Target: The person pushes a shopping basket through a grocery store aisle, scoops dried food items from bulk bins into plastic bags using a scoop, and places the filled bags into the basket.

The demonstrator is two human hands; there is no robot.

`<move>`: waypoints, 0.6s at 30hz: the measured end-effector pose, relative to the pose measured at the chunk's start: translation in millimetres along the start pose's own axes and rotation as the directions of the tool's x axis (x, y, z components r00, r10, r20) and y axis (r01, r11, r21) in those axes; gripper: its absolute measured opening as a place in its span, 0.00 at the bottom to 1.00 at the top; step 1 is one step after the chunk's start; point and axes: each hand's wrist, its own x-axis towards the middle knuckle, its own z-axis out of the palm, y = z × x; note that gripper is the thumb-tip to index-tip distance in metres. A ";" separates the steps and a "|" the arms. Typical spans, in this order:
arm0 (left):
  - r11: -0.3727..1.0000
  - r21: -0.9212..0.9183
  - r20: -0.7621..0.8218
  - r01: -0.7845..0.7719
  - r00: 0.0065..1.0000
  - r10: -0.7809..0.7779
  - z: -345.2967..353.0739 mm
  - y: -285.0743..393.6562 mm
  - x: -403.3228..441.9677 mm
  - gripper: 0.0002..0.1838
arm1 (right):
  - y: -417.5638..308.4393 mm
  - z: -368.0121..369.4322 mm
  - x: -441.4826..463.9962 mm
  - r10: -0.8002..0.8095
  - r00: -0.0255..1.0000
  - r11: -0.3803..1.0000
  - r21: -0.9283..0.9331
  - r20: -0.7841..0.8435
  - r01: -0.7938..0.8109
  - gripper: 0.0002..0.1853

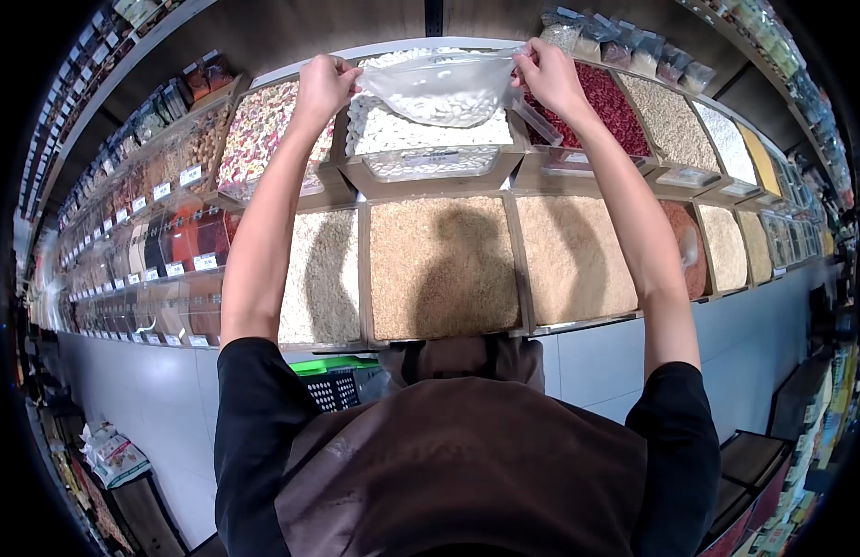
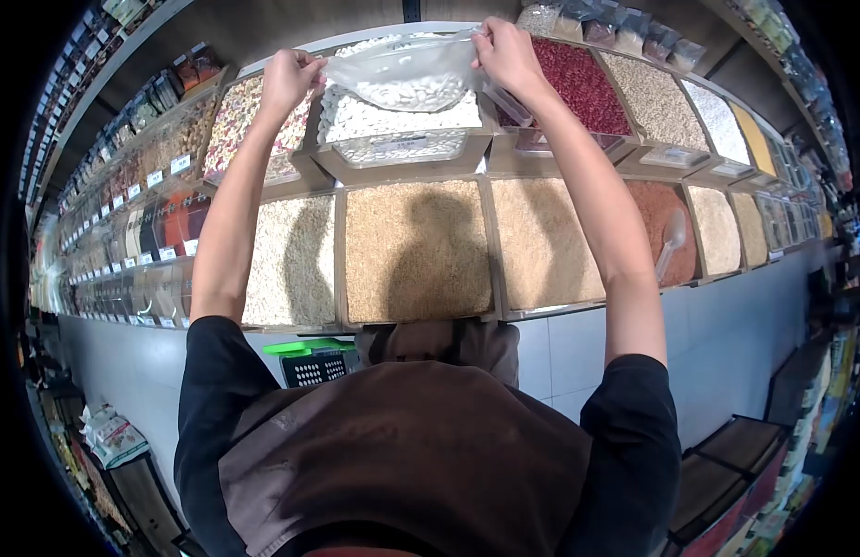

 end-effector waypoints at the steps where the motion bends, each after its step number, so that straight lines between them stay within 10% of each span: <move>1: 1.000 -0.001 -0.007 -0.011 1.000 0.011 -5.8 5.4 8.3 0.11 | -4.7 -4.6 9.9 0.004 1.000 1.000 -0.014 0.001 -0.004 0.11; 6: 0.995 0.009 -0.188 -0.103 0.977 0.103 -32.3 25.2 39.5 0.11 | -22.2 -31.0 47.0 -0.275 0.942 0.950 -0.202 -0.190 0.237 0.11; 18: 0.992 -0.021 -0.347 -0.125 0.931 0.111 -87.9 98.7 38.6 0.10 | -78.5 -61.7 65.6 -0.059 0.986 0.971 0.219 -0.154 0.092 0.08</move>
